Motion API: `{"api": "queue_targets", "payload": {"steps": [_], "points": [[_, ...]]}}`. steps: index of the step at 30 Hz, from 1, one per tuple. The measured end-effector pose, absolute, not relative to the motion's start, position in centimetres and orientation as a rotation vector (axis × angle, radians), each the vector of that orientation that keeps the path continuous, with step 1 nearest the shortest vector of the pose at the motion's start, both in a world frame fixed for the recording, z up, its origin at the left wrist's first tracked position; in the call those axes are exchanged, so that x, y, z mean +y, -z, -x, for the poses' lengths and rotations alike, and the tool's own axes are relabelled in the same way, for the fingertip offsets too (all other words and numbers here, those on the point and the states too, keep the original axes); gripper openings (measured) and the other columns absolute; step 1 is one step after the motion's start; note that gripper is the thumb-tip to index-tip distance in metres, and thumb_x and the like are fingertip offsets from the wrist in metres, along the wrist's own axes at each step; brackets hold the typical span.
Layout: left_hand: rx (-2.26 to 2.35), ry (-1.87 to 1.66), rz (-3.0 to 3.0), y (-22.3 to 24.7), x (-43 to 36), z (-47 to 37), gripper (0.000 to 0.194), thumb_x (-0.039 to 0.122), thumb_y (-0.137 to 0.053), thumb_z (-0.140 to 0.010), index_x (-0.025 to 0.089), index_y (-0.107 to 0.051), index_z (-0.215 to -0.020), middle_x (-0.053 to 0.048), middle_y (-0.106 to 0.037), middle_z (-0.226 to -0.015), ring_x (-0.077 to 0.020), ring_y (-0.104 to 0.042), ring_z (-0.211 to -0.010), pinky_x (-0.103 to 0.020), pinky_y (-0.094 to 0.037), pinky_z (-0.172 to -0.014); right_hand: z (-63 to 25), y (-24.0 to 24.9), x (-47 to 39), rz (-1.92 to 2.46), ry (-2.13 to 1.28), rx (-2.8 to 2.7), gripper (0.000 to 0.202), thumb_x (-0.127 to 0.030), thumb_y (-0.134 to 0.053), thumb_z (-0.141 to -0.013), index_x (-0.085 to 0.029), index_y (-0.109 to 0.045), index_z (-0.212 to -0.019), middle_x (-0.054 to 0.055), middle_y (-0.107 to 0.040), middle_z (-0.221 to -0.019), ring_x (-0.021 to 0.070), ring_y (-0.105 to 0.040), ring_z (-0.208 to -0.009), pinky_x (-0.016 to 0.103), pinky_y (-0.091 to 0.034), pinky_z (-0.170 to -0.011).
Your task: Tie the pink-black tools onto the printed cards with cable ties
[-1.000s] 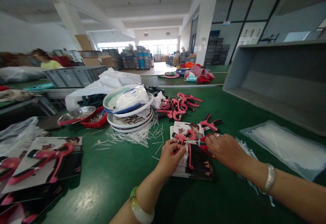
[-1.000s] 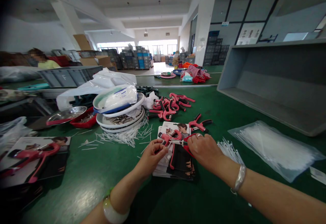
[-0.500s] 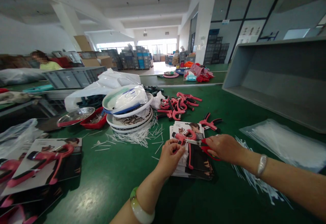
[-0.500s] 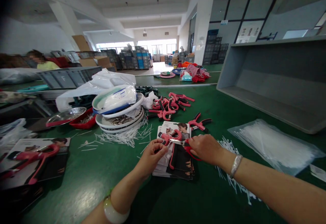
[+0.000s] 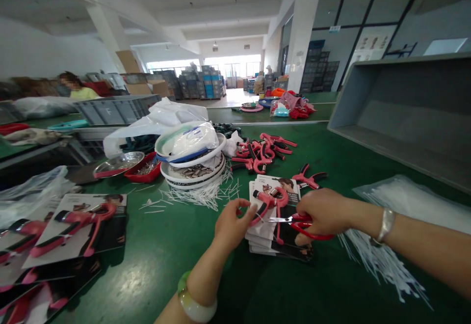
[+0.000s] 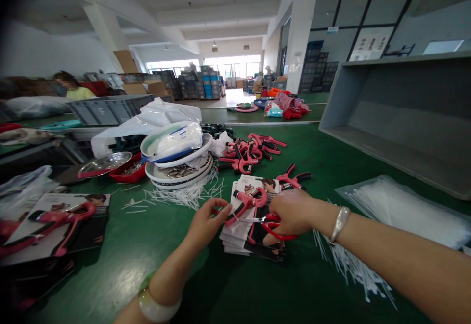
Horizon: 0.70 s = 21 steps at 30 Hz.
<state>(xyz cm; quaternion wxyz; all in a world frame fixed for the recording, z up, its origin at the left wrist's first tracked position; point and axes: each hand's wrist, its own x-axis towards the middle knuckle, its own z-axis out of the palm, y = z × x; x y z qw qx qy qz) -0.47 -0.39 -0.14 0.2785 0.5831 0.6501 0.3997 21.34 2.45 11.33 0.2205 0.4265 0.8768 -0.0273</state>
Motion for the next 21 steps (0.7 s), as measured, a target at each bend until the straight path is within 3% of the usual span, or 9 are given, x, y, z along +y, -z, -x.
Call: {"api": "queue_targets", "payload": {"steps": [3,15,21], "points": [[1.795,-0.818,-1.702,-0.6,-1.7,-0.5,0.028,0.049,-0.058,-0.075,0.025,-0.065,-0.085,0.001,-0.068,-0.081,-0.0157,-0.059,-0.072,-0.024,-0.038,-0.058,-19.8,-11.7,3.2,-1.118,0.069,2.390,0.060,-0.077,-0.051,-0.060,-0.018,-0.063,-0.059,0.006,-0.057,-0.060,0.0175,-0.052,-0.055,0.026,-0.028,-0.048],[1.765,-0.771,-2.019,-1.1,-1.6,-0.4,0.025,0.042,-0.055,-0.081,0.026,-0.069,-0.093,0.000,-0.071,-0.084,-0.0156,-0.061,-0.070,-0.024,-0.039,-0.060,-17.4,-13.1,5.0,-1.038,0.158,2.233,0.054,-0.070,-0.064,-0.052,-0.018,-0.052,-0.047,-0.002,-0.045,-0.045,0.0115,-0.042,-0.047,0.025,-0.027,-0.047],[1.707,-0.719,-2.136,-1.2,-1.4,-0.1,0.027,0.040,-0.053,-0.083,0.026,-0.070,-0.097,-0.002,-0.072,-0.087,-0.0166,-0.062,-0.073,-0.025,-0.040,-0.063,-19.1,-11.5,6.9,-1.050,0.549,2.221,0.049,-0.064,-0.066,-0.057,-0.017,-0.052,-0.053,-0.005,-0.045,-0.048,0.0076,-0.037,-0.043,0.023,-0.026,-0.046]]}}
